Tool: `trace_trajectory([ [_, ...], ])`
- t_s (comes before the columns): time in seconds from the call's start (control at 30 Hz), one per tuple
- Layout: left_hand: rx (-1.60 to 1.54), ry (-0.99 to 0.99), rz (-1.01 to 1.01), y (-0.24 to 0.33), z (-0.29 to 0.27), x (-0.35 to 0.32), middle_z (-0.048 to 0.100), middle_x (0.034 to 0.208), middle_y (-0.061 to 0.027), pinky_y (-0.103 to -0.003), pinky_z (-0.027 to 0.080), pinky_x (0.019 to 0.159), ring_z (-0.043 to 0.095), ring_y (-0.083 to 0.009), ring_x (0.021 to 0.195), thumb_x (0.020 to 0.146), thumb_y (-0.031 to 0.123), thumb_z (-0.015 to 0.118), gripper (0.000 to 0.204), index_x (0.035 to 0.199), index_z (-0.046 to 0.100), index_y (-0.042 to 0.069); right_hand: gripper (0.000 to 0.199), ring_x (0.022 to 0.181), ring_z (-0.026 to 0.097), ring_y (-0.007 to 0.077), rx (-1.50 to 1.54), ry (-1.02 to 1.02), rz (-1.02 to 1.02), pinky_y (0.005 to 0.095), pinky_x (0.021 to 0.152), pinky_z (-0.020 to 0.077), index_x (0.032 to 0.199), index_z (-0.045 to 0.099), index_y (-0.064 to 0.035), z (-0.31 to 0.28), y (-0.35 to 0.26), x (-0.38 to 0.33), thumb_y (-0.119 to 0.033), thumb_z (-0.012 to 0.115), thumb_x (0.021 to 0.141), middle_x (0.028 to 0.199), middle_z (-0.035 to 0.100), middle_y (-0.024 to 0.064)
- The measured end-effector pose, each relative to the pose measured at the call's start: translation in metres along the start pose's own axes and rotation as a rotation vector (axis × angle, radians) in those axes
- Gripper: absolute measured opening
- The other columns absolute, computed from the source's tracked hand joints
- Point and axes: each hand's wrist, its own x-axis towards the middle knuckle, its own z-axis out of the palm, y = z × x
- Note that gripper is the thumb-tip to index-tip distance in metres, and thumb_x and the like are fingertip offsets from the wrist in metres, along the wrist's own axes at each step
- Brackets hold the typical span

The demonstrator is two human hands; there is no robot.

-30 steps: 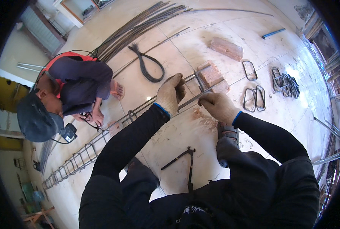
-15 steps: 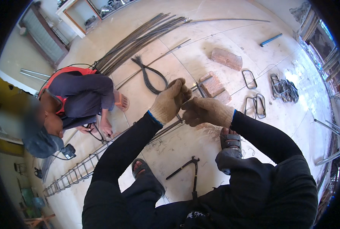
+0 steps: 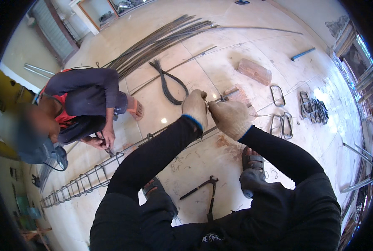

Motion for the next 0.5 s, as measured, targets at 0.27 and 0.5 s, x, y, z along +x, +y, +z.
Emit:
trace_trajectory([
  [0.27, 0.305, -0.161, 0.195, -0.072, -0.005, 0.048, 0.062, 0.082, -0.0033, -0.030, 0.045, 0.062, 0.054, -0.0131, 0.068, 0.097, 0.024, 0.071, 0.023, 0.110, 0.070, 0.004, 0.023, 0.075, 0.074, 0.0298, 0.386, -0.152, 0.452, 0.0442, 0.066, 0.0555, 0.101, 0.073, 0.0002, 0.023, 0.025, -0.049, -0.020, 0.062, 0.098, 0.079, 0.074, 0.0146],
  [0.5, 0.511, -0.327, 0.227, -0.113, -0.007, 0.097, 0.067, 0.096, -0.0021, -0.032, 0.050, 0.082, 0.059, -0.0157, 0.089, 0.101, 0.033, 0.071, 0.038, 0.121, 0.072, 0.001, 0.040, 0.072, 0.069, 0.0200, 0.876, -0.506, 0.845, 0.0370, 0.067, 0.0552, 0.112, 0.078, 0.0033, 0.027, 0.068, -0.079, -0.032, 0.064, 0.098, 0.081, 0.074, 0.0112],
])
